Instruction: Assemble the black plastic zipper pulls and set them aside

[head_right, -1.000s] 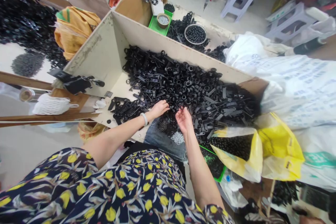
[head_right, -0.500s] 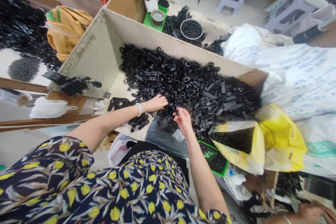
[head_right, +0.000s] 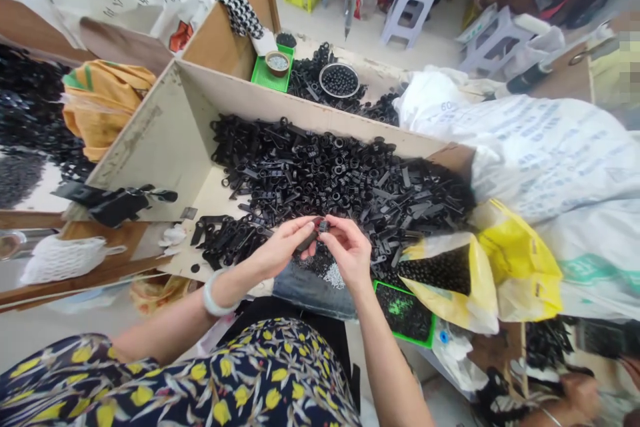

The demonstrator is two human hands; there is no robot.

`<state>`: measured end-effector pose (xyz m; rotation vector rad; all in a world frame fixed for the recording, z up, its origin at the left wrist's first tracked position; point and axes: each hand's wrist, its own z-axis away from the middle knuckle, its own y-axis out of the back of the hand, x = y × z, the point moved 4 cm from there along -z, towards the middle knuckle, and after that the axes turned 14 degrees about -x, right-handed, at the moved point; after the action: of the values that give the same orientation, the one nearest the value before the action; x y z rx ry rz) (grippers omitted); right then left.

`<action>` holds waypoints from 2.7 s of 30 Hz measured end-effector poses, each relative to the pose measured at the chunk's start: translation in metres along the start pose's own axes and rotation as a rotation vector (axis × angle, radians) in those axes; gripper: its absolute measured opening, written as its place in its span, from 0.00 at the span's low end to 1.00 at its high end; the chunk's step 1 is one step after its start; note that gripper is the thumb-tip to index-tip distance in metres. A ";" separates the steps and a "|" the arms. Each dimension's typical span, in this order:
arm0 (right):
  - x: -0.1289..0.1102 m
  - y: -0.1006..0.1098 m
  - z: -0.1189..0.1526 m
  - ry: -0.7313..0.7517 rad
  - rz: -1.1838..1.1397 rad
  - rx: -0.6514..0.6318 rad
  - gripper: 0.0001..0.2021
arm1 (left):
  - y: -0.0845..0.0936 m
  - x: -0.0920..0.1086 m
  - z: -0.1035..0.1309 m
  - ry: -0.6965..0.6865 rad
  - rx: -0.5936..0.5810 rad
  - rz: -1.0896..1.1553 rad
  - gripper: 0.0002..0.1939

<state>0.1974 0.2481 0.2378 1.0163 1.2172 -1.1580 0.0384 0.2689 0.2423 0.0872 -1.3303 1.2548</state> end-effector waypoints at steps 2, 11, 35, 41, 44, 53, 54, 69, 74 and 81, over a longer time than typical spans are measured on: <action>-0.015 0.001 0.003 0.076 0.195 -0.014 0.14 | -0.010 0.003 0.010 0.009 0.013 0.033 0.26; -0.040 -0.013 0.009 0.259 0.604 -0.022 0.14 | -0.012 0.000 0.027 -0.037 0.119 -0.159 0.27; 0.025 -0.032 0.029 0.398 0.377 -0.602 0.11 | -0.027 -0.080 0.084 -0.024 0.437 0.029 0.23; 0.030 -0.025 0.041 -0.051 -0.028 -0.565 0.23 | -0.036 -0.082 0.081 -0.157 0.535 -0.145 0.22; 0.045 -0.034 0.046 -0.141 -0.062 -0.461 0.15 | -0.033 -0.096 0.070 -0.218 0.609 -0.270 0.20; 0.150 -0.074 0.006 -0.139 0.466 -0.619 0.14 | 0.089 -0.123 0.120 0.117 1.045 -0.941 0.17; 0.158 -0.067 0.000 -0.152 0.511 -0.602 0.13 | 0.108 -0.119 0.131 0.136 1.076 -0.960 0.17; 0.189 -0.074 -0.038 -0.257 0.992 -0.572 0.11 | 0.154 -0.133 0.046 0.019 0.112 -1.941 0.19; 0.198 -0.077 -0.051 -0.292 0.898 -0.536 0.05 | 0.173 -0.130 0.019 -0.061 -0.137 -1.924 0.13; 0.165 -0.034 -0.056 -0.281 0.510 -0.315 0.23 | 0.174 -0.085 0.000 -0.100 -0.167 -1.539 0.05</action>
<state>0.1533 0.2815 0.0690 0.8249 0.8164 -0.6563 -0.0627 0.2868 0.0786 0.8736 -0.9772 -0.1733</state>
